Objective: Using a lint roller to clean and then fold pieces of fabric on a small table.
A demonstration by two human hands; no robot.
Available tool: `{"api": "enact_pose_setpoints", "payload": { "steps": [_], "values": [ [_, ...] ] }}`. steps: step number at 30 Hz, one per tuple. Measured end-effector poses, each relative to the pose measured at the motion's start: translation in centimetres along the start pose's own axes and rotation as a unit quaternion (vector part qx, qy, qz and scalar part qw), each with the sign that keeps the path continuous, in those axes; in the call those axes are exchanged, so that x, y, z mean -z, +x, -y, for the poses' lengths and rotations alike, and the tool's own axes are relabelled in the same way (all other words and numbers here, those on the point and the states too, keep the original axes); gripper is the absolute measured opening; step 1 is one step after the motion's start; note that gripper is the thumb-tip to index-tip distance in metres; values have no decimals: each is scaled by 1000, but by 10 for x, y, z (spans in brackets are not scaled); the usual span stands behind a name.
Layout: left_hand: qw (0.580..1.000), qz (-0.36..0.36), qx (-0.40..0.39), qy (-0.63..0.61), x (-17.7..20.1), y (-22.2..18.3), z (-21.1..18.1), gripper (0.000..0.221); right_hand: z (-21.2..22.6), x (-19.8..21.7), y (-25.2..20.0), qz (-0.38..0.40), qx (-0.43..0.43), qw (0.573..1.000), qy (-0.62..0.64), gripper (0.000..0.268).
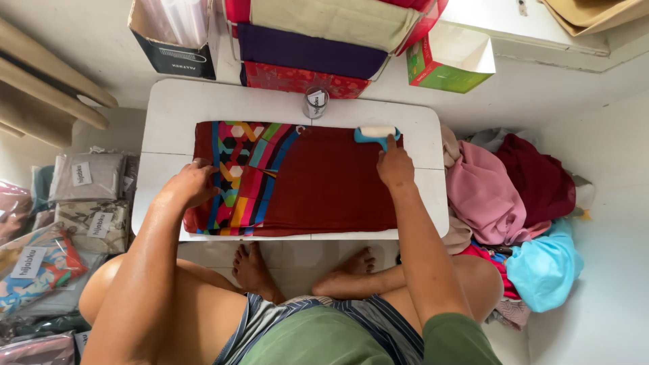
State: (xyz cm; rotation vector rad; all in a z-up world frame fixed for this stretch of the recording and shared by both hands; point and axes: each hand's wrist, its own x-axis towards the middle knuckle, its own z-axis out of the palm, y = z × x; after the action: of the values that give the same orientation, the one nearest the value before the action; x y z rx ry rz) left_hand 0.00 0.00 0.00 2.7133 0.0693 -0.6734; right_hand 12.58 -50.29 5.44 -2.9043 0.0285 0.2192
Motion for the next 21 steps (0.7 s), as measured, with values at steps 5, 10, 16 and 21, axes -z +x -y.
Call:
{"api": "enact_pose_setpoints", "payload": {
  "steps": [5, 10, 16, 21],
  "values": [
    [1000, 21, -9, -12, 0, 1, -4, 63, 9, 38, -112, 41, -38, 998, 5, 55],
    [999, 30, 12, 0, -3, 4, 6, 65, 18, 65, -216, 110, -89, 990, 22, 57],
    [1000, 10, 5, -9, 5, 5, -1, 66, 12, 65, -201, 131, -103, 985, 51, 60],
    [1000, -3, 5, 0, 7, 3, -4, 66, -7, 22, -89, 24, -76, 997, -23, 61]
  ]
}}
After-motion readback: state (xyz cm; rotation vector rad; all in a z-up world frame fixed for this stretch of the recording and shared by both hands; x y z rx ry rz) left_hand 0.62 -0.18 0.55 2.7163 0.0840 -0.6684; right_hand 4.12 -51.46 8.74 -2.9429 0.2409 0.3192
